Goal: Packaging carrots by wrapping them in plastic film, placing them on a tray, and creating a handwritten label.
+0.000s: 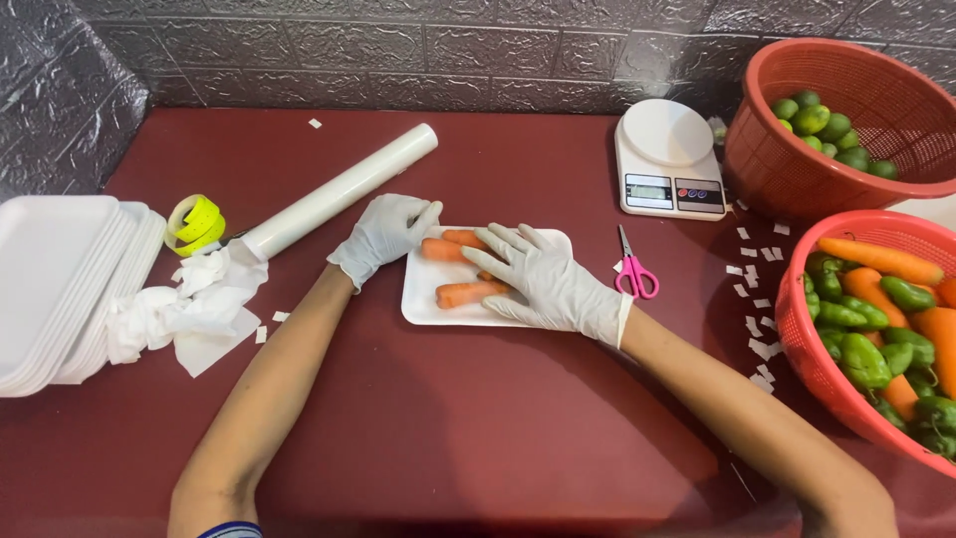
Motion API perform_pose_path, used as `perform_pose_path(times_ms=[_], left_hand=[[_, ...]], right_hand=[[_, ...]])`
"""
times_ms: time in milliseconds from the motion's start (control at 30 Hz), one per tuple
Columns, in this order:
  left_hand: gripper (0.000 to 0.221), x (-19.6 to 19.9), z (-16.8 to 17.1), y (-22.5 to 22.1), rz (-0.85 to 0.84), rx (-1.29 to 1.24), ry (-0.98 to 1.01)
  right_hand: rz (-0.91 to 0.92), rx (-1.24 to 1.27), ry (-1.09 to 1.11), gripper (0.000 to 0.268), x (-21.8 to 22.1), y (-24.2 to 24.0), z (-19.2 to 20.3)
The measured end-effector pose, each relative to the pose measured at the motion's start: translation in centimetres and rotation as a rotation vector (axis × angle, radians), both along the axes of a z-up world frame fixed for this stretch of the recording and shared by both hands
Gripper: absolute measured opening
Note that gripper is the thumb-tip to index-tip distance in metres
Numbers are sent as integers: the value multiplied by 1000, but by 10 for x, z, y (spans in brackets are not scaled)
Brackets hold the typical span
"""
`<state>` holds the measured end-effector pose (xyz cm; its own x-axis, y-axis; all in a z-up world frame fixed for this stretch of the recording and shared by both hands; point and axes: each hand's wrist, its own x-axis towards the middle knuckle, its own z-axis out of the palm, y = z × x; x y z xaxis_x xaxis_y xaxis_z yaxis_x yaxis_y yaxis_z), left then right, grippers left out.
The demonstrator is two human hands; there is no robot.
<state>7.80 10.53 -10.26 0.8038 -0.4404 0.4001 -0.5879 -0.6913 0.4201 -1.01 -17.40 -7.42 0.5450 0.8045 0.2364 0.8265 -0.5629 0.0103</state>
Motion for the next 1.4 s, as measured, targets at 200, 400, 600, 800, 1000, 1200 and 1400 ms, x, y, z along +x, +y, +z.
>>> perform_pose_path(times_ms=[200,400,600,800,1000,1200,1400], left_hand=[[51,-10,9,-2,4,-4,-103],[42,-3,13,1,119,-104,-305],[37,-14,44,14,182,11,-187],[35,-39,92,47,452,378,57],[46,-13,42,226,732,514,-24],[35,-34,2,234,1003,497,-14],[21,-19,11,250,851,105,-134]], right_hand=[[-62,-85,24,76,-37,-11,14],[-1,-31,-195,71,-79,-33,1],[-159,158,15,94,-64,-46,-20],[-214,251,167,97,-60,-44,-24],[-219,311,188,94,-65,-31,-5],[-237,274,134,98,-65,-33,-12],[-251,299,160,101,-62,-32,-12]])
